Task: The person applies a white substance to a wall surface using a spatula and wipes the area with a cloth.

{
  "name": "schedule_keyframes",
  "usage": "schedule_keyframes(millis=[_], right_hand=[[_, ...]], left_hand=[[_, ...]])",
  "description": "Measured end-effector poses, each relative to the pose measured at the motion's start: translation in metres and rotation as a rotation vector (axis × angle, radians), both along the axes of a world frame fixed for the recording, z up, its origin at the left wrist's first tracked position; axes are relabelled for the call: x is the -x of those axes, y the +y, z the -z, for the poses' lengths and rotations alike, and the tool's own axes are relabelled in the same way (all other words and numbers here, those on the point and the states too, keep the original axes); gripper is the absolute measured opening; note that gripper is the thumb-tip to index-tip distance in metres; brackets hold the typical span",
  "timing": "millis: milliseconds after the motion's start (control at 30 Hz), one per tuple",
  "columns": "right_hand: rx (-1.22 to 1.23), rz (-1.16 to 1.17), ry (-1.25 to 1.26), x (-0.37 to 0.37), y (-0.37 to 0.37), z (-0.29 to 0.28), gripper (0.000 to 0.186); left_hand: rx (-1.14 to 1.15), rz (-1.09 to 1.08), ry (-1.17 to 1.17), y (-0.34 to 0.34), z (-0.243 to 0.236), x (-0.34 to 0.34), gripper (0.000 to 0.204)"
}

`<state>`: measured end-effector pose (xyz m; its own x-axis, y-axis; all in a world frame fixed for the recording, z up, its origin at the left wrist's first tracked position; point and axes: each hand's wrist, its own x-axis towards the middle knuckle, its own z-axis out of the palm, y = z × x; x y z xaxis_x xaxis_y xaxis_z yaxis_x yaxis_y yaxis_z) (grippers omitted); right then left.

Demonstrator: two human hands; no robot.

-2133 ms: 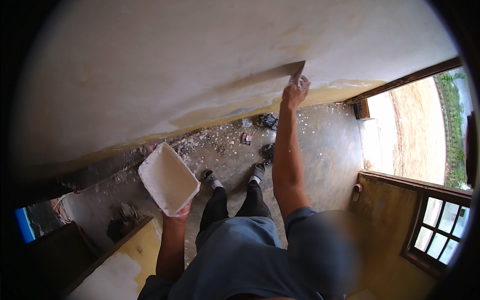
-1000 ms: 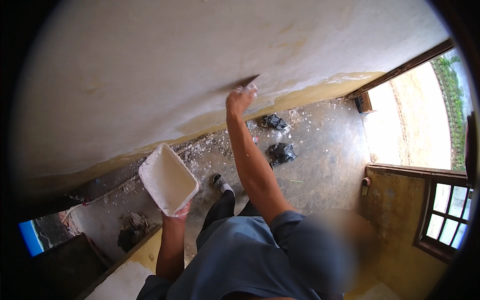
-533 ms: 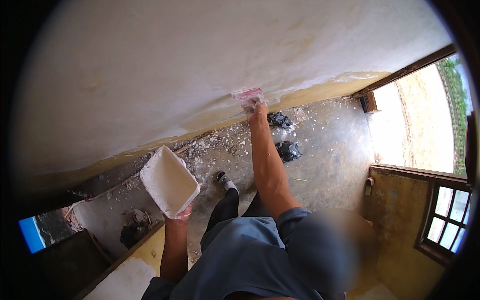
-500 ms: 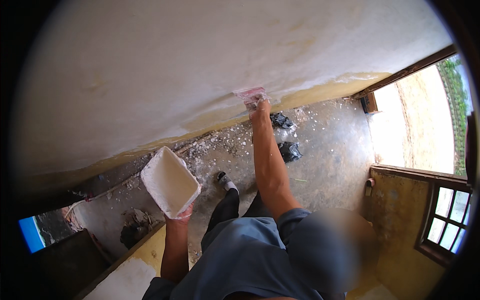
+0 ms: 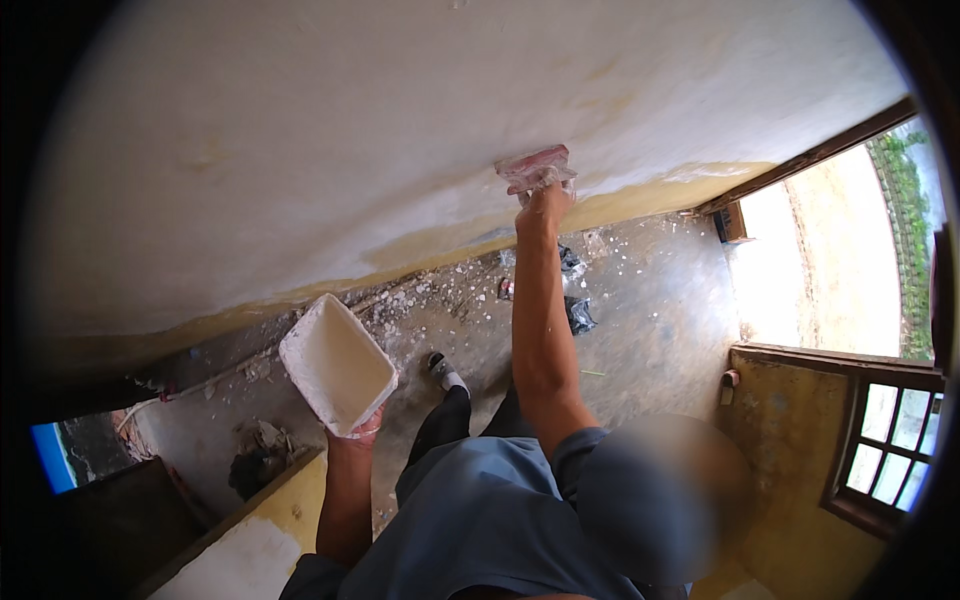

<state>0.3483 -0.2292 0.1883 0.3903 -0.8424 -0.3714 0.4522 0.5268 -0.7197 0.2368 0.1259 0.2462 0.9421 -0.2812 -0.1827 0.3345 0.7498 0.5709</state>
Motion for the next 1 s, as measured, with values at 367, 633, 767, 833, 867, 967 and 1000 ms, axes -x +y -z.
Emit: schedule_keyframes(millis=[367,633,767,833,867,967,1000], right_hand=[[0.246,0.102,0.067,0.005,-0.02,-0.035,0.015],[0.253,0.077,-0.071,0.011,-0.028,-0.126,0.019],[0.228,0.079,-0.172,0.009,-0.023,-0.168,0.019],[0.281,0.032,-0.207,0.013,-0.016,-0.19,0.017],[0.308,0.008,-0.226,0.015,-0.015,-0.2,0.016],[0.932,0.132,0.153,0.022,0.002,-0.214,0.023],[1.153,0.224,0.304,0.028,0.018,-0.226,0.026]], left_hand=[[0.288,0.097,0.228,0.015,0.018,0.007,0.058],[0.306,0.131,0.048,-0.004,-0.003,0.004,0.057],[0.264,0.044,0.008,-0.01,-0.009,0.004,0.056],[0.226,0.047,-0.05,-0.013,-0.01,0.003,0.06],[0.208,0.047,-0.08,-0.015,-0.01,0.002,0.062],[0.417,0.152,0.018,-0.004,0.005,-0.003,0.068],[0.549,0.251,0.025,-0.001,0.004,-0.002,0.07]])
